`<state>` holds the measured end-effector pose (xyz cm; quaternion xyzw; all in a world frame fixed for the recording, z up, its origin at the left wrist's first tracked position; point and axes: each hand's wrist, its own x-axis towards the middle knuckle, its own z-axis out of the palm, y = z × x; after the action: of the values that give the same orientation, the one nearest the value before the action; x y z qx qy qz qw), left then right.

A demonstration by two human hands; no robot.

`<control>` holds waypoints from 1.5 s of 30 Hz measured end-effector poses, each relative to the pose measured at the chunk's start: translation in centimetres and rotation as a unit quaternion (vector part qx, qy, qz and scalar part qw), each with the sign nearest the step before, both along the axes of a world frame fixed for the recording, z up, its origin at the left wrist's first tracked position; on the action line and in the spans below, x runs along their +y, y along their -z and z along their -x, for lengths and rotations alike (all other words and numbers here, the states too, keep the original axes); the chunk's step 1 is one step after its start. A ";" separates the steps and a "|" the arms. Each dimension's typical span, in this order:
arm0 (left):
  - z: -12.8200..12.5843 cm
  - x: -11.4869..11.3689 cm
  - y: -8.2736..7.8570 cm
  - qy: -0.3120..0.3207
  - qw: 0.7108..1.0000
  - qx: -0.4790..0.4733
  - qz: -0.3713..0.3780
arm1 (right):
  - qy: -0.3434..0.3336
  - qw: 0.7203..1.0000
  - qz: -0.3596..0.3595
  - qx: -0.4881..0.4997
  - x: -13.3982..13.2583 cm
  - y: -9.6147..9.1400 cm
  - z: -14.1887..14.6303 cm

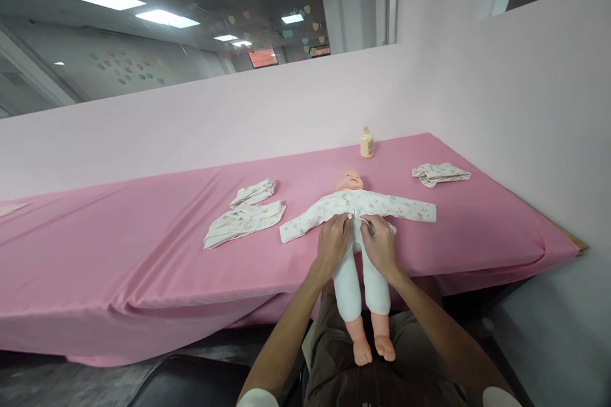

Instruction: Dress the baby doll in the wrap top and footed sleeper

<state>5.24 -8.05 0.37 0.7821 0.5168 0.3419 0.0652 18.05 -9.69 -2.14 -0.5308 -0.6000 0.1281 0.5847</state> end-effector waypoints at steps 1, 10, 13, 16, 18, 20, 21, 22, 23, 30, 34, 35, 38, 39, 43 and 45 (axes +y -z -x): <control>-0.1 0.1 -0.1 0.001 1.000 -0.003 0.003 | 0.003 1.000 0.004 0.000 0.1 0.0 0.1; -0.8 -0.1 -0.2 -0.001 0.999 0.048 -0.013 | 0.045 0.997 0.036 0.049 0.8 -1.1 0.1; -0.9 -0.2 0.0 -0.013 0.997 0.064 -0.032 | 0.048 0.996 0.039 0.059 0.7 -1.2 0.0; -0.9 -0.2 0.3 -0.006 0.997 0.069 -0.046 | 0.029 0.998 0.025 0.042 0.3 -1.1 0.3; -0.8 -0.2 0.4 0.001 0.996 0.068 -0.049 | 0.020 0.999 0.010 0.024 -0.1 -0.9 0.5; -0.8 -0.1 0.5 0.004 0.996 0.074 -0.055 | 0.019 1.000 -0.001 0.011 -0.2 -0.8 0.6; -0.8 -0.1 0.6 0.005 0.995 0.079 -0.060 | 0.022 1.000 -0.004 0.007 -0.2 -0.8 0.6; -0.8 -0.1 0.7 0.003 0.994 0.081 -0.067 | 0.028 1.000 -0.004 0.006 -0.2 -0.8 0.6; -0.8 -0.1 0.8 0.002 0.994 0.081 -0.075 | 0.035 0.999 -0.001 0.007 0.0 -0.8 0.6; -1.0 0.3 1.6 -0.001 0.988 0.082 -0.127 | 0.042 0.998 0.032 -0.017 0.8 -0.9 0.0; -0.9 0.2 1.7 0.001 0.985 0.104 -0.135 | 0.014 0.999 0.011 -0.042 0.1 -0.8 0.1; -0.9 0.2 1.7 0.001 0.985 0.104 -0.135 | 0.011 0.999 0.005 -0.047 -0.1 -0.8 0.2; -0.9 0.1 1.8 0.006 0.987 0.094 -0.132 | 0.003 0.998 -0.008 -0.058 -0.5 -0.8 0.2; -0.9 0.1 1.8 0.007 0.987 0.091 -0.132 | 0.001 0.998 -0.010 -0.060 -0.5 -0.8 0.2; -1.0 0.1 1.9 0.008 0.986 0.085 -0.143 | -0.012 0.998 -0.009 -0.057 -0.3 -0.8 0.2; -1.0 0.0 1.9 0.012 0.987 0.080 -0.138 | -0.016 0.998 -0.012 -0.058 -0.2 -0.8 0.2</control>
<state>6.27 -8.01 -1.57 0.8143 0.4592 0.3458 -0.0809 17.87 -9.93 -1.34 -0.5204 -0.6429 0.0994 0.5532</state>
